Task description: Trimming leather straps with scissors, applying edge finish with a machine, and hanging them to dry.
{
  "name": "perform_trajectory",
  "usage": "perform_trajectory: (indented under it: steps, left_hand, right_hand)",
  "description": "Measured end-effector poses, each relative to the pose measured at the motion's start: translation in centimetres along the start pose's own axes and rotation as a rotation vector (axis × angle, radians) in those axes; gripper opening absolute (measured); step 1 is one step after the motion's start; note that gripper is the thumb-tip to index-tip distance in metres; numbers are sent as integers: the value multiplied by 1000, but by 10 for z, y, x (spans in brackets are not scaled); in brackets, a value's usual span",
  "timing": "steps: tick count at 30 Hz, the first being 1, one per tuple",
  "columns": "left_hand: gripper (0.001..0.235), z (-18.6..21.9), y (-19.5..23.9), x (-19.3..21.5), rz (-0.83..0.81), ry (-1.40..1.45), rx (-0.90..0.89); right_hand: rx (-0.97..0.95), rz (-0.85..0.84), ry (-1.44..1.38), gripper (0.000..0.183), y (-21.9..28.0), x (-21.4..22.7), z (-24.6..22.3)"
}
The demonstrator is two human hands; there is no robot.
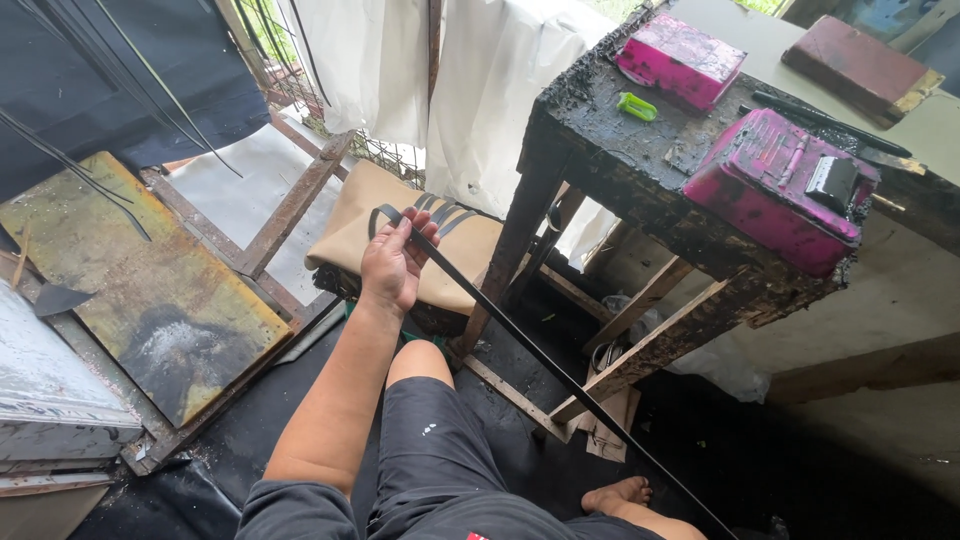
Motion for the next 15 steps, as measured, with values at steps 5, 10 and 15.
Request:
perform_trajectory:
  steps: [5,10,15]
  left_hand:
    - [18,33,5,2,13,47,-73]
    - [21,60,12,18,83,-7,-116]
    - [25,68,12,27,34,-11,-142]
  right_hand:
    - [108,223,-727,153,-7,12,-3]
    - [160,332,-863,162,-17,17,-5]
    - [188,319,-995,162,-27,15,-16]
Point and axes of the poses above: each hand's wrist, its own y-axis away from the middle knuckle, its own x-axis out of the back of the hand, z = x × y, the point moved 8 cm from there along -y, towards the middle knuckle, and after that the axes turned 7 degrees about -y, right-handed, at the moved point
